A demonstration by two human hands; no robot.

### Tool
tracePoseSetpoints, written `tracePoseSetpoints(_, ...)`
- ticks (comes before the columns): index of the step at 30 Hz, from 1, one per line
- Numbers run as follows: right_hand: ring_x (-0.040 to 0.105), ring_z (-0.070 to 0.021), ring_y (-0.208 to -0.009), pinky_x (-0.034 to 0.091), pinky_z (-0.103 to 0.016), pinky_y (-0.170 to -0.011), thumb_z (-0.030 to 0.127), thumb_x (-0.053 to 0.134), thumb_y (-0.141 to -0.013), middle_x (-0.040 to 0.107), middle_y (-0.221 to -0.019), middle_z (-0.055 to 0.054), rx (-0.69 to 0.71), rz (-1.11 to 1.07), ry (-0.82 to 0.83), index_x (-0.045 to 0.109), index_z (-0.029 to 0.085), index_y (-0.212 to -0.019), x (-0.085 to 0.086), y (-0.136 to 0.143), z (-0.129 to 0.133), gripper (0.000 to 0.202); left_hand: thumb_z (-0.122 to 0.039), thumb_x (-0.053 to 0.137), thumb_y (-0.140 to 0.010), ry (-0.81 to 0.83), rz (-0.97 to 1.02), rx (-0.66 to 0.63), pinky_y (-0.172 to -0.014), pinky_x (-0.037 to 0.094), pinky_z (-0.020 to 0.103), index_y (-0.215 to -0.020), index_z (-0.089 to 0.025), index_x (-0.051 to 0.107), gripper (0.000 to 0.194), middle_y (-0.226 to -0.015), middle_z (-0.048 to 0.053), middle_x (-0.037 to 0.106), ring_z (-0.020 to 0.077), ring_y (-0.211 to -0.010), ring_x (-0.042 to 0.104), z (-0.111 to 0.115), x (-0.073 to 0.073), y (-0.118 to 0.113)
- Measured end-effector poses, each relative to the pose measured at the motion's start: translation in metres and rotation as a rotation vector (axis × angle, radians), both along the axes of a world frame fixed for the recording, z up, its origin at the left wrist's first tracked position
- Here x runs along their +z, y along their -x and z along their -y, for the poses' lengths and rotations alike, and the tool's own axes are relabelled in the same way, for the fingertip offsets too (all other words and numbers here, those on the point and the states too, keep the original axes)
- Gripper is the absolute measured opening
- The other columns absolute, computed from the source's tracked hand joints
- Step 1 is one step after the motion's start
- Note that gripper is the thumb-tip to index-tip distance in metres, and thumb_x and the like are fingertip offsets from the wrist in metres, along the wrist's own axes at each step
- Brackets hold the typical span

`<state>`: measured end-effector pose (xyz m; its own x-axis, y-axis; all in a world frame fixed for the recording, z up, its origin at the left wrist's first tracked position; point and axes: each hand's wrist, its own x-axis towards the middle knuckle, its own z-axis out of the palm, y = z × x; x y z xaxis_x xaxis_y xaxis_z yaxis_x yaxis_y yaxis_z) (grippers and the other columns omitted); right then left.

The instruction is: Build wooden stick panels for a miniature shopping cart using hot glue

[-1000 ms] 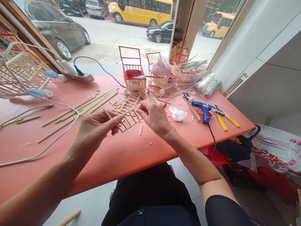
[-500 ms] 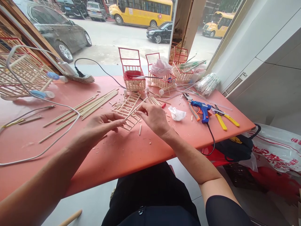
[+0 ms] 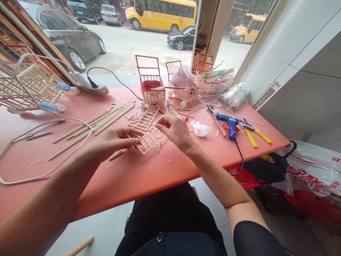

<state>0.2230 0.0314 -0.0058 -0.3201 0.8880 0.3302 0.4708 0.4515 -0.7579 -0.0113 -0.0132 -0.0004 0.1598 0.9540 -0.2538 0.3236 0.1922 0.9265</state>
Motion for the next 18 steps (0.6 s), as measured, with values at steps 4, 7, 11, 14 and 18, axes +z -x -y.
tracePoseSetpoints(4,0.06,-0.0122,-0.07,0.046,-0.026,-0.069,0.038,0.075,-0.091,0.074,-0.08,-0.001,0.112,-0.142,0.08,0.074,0.018,-0.084,0.0,-0.001,-0.001,0.021,-0.05,0.081,-0.073,-0.03,-0.114,-0.03,-0.041,0.034,0.025,-0.101,-0.02,0.081,0.041,-0.058,0.002,0.066,0.0157,-0.045,0.054,-0.003,-0.007,0.006)
tracePoseSetpoints(7,0.063,-0.0128,-0.071,0.047,-0.026,-0.068,0.049,0.077,-0.087,0.075,-0.081,-0.002,0.142,-0.21,0.126,0.074,0.018,-0.086,0.0,-0.001,0.001,0.031,-0.052,0.074,-0.079,-0.191,-0.279,-0.012,-0.044,0.033,0.026,-0.097,-0.022,0.083,0.036,-0.061,0.001,0.065,0.0149,-0.048,0.051,-0.003,-0.009,0.006)
tracePoseSetpoints(11,0.067,-0.0146,-0.076,0.049,-0.027,-0.071,0.057,0.079,-0.085,0.076,-0.083,-0.003,0.153,-0.252,0.136,0.073,0.018,-0.088,0.0,0.003,0.006,0.039,-0.048,0.076,-0.081,-0.57,-0.352,0.071,-0.069,0.048,0.029,-0.094,-0.022,0.085,0.03,-0.098,0.008,0.078,0.0219,-0.085,0.067,0.0,-0.013,-0.001)
tracePoseSetpoints(14,0.065,-0.0132,-0.072,0.048,-0.026,-0.069,0.055,0.076,-0.088,0.075,-0.08,-0.002,0.173,-0.242,0.117,0.072,0.018,-0.089,-0.001,0.01,0.011,0.037,-0.049,0.077,-0.081,-0.549,-0.264,0.026,-0.063,0.045,0.029,-0.099,-0.021,0.084,0.034,-0.092,0.006,0.081,0.0173,-0.069,0.061,0.005,-0.014,-0.014)
tracePoseSetpoints(18,0.062,-0.0126,-0.07,0.046,-0.026,-0.068,0.045,0.071,-0.095,0.074,-0.08,-0.001,0.179,-0.129,0.036,0.071,0.019,-0.088,-0.003,0.015,0.017,0.028,-0.043,0.072,-0.085,-0.552,-0.195,0.011,-0.068,0.047,0.029,-0.087,-0.021,0.082,0.024,-0.077,0.003,0.08,0.0182,-0.069,0.066,0.01,-0.012,-0.026)
